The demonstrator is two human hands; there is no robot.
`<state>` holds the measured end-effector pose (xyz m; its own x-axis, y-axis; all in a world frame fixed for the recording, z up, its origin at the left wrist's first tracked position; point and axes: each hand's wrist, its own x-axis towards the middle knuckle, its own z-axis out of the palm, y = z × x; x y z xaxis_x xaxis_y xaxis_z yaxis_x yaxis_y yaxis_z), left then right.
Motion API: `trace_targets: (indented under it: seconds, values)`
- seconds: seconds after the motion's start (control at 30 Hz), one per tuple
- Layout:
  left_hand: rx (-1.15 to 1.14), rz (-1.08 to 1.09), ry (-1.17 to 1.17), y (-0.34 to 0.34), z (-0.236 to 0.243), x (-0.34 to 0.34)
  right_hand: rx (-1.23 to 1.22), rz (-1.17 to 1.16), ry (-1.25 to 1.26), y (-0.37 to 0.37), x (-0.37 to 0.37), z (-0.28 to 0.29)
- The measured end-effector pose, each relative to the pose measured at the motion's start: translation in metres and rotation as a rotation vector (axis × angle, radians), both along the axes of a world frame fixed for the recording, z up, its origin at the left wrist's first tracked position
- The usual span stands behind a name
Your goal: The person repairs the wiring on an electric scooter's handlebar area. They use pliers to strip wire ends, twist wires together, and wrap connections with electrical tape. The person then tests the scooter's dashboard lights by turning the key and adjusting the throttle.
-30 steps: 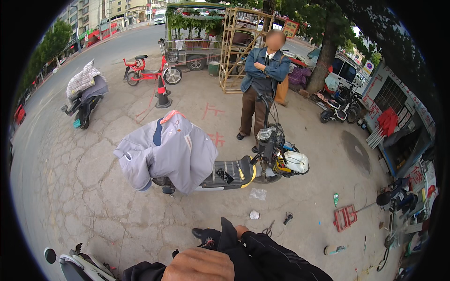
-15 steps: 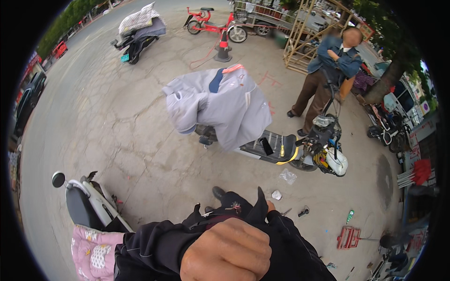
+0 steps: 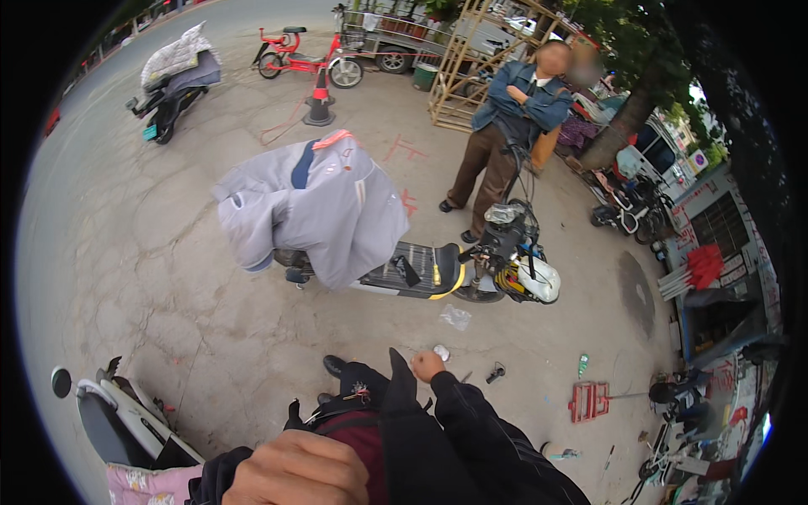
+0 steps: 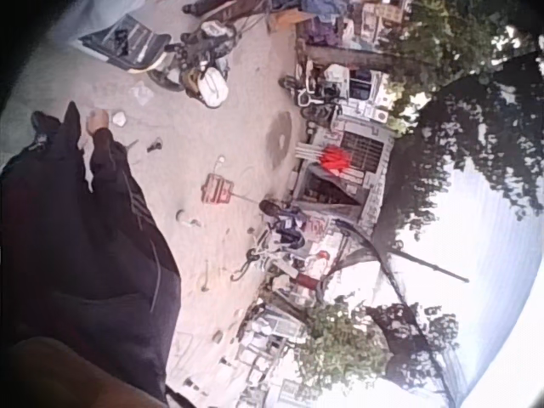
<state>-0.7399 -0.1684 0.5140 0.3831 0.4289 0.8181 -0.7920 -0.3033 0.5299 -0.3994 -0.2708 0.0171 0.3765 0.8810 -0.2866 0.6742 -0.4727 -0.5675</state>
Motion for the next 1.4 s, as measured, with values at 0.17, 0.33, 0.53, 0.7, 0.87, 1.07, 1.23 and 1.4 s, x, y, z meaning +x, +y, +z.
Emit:
trace_targets:
  seconds: [0.17, 0.33, 0.53, 0.7, 0.87, 1.07, 1.23, 1.4]
  values:
    - [-0.079, 0.061, 0.018, 0.006, -0.005, 0.005, 0.382, -0.677, 0.683, 0.055, 0.081, 0.099]
    - [-0.069, 0.095, 0.107, 0.023, -0.013, 0.011, 0.749, -0.916, 0.906, 0.105, 0.143, 0.181]
    - [-0.146, 0.465, 0.427, 0.064, -0.042, 0.001, 0.815, -0.971, 1.331, 0.139, 0.176, 0.180]
    - [-0.378, 0.623, 0.721, 0.088, -0.086, -0.011, 1.006, -0.732, 1.712, 0.145, 0.202, 0.170]
    - [-0.485, 0.418, 0.772, 0.080, -0.111, 0.002, 0.801, -0.870, 1.057, 0.139, 0.201, 0.187]
    - [-0.362, 0.262, 0.747, 0.103, -0.102, 0.010, 0.462, -1.006, 0.441, 0.152, 0.207, 0.195]
    - [-0.347, 0.259, 0.824, 0.111, -0.096, 0.002, 0.420, -0.980, 0.281, 0.153, 0.212, 0.188]
    - [-0.345, 0.273, 0.738, 0.117, -0.101, 0.006, 0.424, -0.979, 0.262, 0.152, 0.210, 0.189]
